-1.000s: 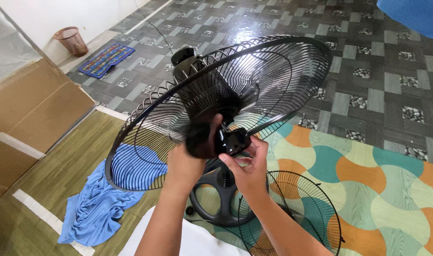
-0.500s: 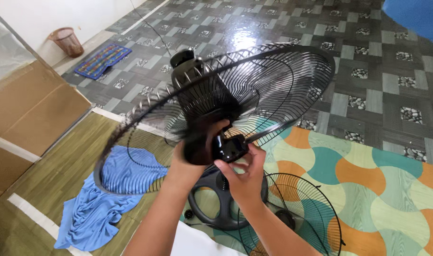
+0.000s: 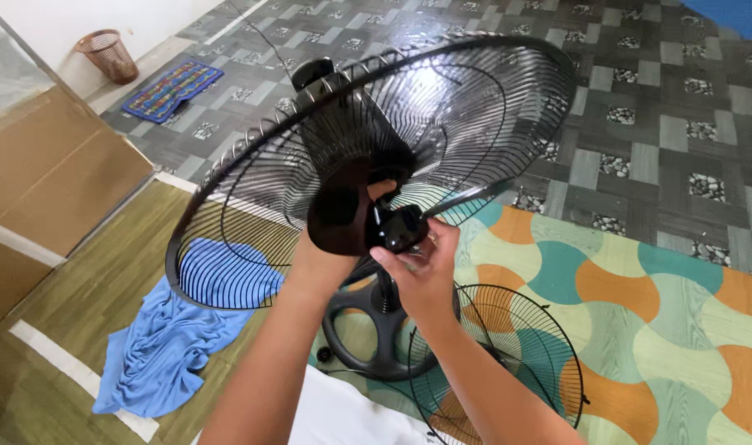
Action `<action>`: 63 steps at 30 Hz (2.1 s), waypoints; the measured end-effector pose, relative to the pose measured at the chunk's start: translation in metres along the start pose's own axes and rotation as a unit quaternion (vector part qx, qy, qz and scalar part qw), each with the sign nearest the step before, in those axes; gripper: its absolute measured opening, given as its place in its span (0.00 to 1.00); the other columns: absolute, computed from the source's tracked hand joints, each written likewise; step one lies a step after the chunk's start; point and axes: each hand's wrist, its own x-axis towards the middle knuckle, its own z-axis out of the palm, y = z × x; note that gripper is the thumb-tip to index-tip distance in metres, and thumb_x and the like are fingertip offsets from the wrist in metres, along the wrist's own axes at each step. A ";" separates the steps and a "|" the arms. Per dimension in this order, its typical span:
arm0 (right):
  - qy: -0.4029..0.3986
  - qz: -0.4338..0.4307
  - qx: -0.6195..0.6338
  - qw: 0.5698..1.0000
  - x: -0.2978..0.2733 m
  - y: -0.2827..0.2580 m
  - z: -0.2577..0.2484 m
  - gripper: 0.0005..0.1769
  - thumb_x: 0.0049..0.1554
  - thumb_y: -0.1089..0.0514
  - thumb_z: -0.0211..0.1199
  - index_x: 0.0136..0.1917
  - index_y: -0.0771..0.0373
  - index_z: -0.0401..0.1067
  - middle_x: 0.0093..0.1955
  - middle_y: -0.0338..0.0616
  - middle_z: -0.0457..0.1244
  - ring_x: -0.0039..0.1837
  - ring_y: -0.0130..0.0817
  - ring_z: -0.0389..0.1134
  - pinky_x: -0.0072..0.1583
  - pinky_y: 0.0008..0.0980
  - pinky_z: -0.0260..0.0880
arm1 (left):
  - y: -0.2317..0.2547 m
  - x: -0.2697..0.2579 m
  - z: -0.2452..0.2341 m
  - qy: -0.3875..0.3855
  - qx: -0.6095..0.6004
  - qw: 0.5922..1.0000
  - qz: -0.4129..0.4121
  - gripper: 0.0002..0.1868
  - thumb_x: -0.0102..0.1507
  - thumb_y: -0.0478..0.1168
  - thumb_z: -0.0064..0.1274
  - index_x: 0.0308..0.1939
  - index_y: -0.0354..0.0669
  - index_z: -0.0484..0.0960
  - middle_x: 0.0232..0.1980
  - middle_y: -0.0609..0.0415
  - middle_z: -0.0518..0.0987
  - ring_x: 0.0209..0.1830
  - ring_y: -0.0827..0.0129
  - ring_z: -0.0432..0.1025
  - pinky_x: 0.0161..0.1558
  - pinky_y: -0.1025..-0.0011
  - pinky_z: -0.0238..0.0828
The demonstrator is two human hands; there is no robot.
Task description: The person assembles a standing fan by attaching the front grill, inserting the fan blades, securing the center cap, and attaching the rear grill. The person then plugs in the power cord.
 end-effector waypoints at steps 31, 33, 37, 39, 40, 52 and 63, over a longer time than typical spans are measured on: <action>0.011 -0.091 0.035 0.995 -0.030 0.003 -0.022 0.43 0.50 0.71 0.76 0.70 0.67 0.53 0.60 0.50 0.62 0.57 0.35 0.72 0.50 0.28 0.78 | -0.003 -0.013 0.010 -0.177 0.001 0.977 -0.116 0.25 0.65 0.35 0.53 0.67 0.55 0.74 0.36 0.49 0.81 0.32 0.57 0.77 0.39 0.61 0.72; -0.006 -0.038 0.127 0.991 -0.023 0.007 -0.018 0.42 0.52 0.67 0.74 0.71 0.65 0.51 0.60 0.47 0.62 0.58 0.32 0.72 0.53 0.30 0.79 | 0.003 -0.016 0.008 -0.021 0.004 0.993 0.116 0.22 0.64 0.33 0.54 0.63 0.49 0.74 0.40 0.48 0.83 0.35 0.56 0.77 0.43 0.63 0.73; 0.029 -0.027 0.067 0.997 -0.010 0.009 -0.008 0.37 0.55 0.60 0.76 0.66 0.65 0.53 0.58 0.45 0.60 0.53 0.29 0.67 0.48 0.28 0.76 | 0.005 -0.018 0.002 -0.084 -0.082 0.991 0.059 0.27 0.59 0.33 0.56 0.62 0.41 0.71 0.43 0.33 0.81 0.41 0.41 0.77 0.42 0.54 0.73; 0.067 0.094 0.091 0.989 -0.005 0.006 0.000 0.33 0.54 0.53 0.71 0.60 0.63 0.51 0.53 0.41 0.61 0.47 0.26 0.69 0.38 0.26 0.74 | 0.000 -0.015 0.006 -0.189 0.000 0.975 -0.118 0.21 0.65 0.33 0.51 0.63 0.43 0.73 0.39 0.34 0.82 0.40 0.39 0.77 0.43 0.50 0.73; 0.070 0.086 0.098 0.989 -0.004 0.004 0.003 0.33 0.54 0.52 0.71 0.59 0.63 0.51 0.53 0.41 0.61 0.47 0.25 0.69 0.37 0.26 0.75 | -0.005 -0.016 0.007 -0.197 -0.001 0.972 -0.125 0.21 0.65 0.33 0.50 0.63 0.43 0.73 0.40 0.33 0.82 0.41 0.38 0.77 0.44 0.48 0.72; 0.065 -0.022 0.104 0.992 0.007 0.013 0.016 0.33 0.56 0.54 0.74 0.63 0.63 0.55 0.52 0.43 0.63 0.45 0.21 0.66 0.43 0.21 0.68 | -0.022 -0.031 -0.011 -0.192 -0.035 0.959 -0.208 0.29 0.63 0.34 0.46 0.70 0.38 0.63 0.50 0.39 0.85 0.54 0.46 0.78 0.54 0.57 0.74; 0.082 -0.151 -0.151 0.974 -0.013 0.012 -0.017 0.23 0.71 0.46 0.58 0.65 0.67 0.64 0.58 0.49 0.66 0.53 0.35 0.67 0.53 0.35 0.70 | 0.045 -0.047 0.005 -0.138 0.111 0.954 -0.241 0.44 0.56 0.60 0.68 0.71 0.54 0.67 0.46 0.44 0.84 0.44 0.46 0.80 0.41 0.51 0.76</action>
